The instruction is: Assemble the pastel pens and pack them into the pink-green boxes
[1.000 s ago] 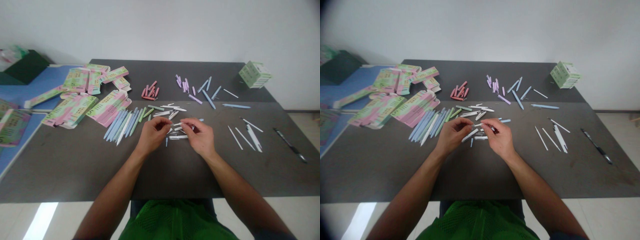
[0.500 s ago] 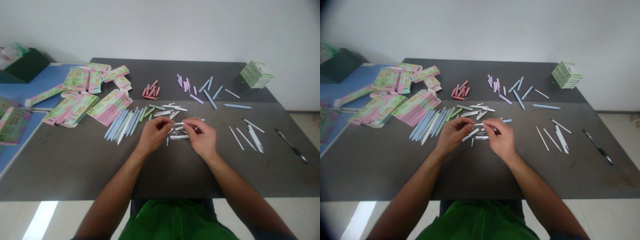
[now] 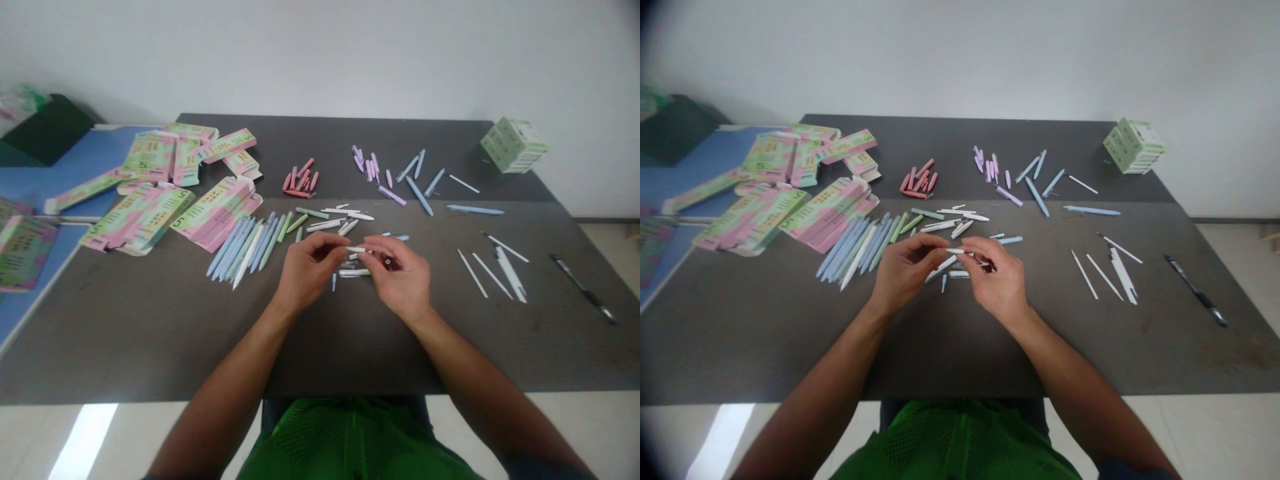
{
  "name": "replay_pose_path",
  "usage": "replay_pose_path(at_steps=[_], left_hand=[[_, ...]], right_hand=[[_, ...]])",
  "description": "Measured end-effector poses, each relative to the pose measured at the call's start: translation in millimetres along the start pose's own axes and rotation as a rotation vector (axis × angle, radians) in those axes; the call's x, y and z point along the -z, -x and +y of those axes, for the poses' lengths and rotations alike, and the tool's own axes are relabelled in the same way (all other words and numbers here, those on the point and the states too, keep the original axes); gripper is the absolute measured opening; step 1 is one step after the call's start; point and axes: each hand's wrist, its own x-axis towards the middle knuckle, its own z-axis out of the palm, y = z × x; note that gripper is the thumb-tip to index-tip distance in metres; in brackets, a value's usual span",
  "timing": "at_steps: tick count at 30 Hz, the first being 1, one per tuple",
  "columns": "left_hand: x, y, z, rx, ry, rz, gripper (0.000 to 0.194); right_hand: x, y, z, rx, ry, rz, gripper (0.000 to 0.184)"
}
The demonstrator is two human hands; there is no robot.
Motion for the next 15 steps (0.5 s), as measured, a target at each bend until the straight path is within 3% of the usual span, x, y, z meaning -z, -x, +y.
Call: replay_pose_path(at_steps=[15], left_hand=[[-0.2, 3.0, 4.9, -0.020, -0.002, 0.065, 0.019]], right_hand=[[-0.2, -0.2, -0.3, -0.049, 0.011, -0.004, 0.016]])
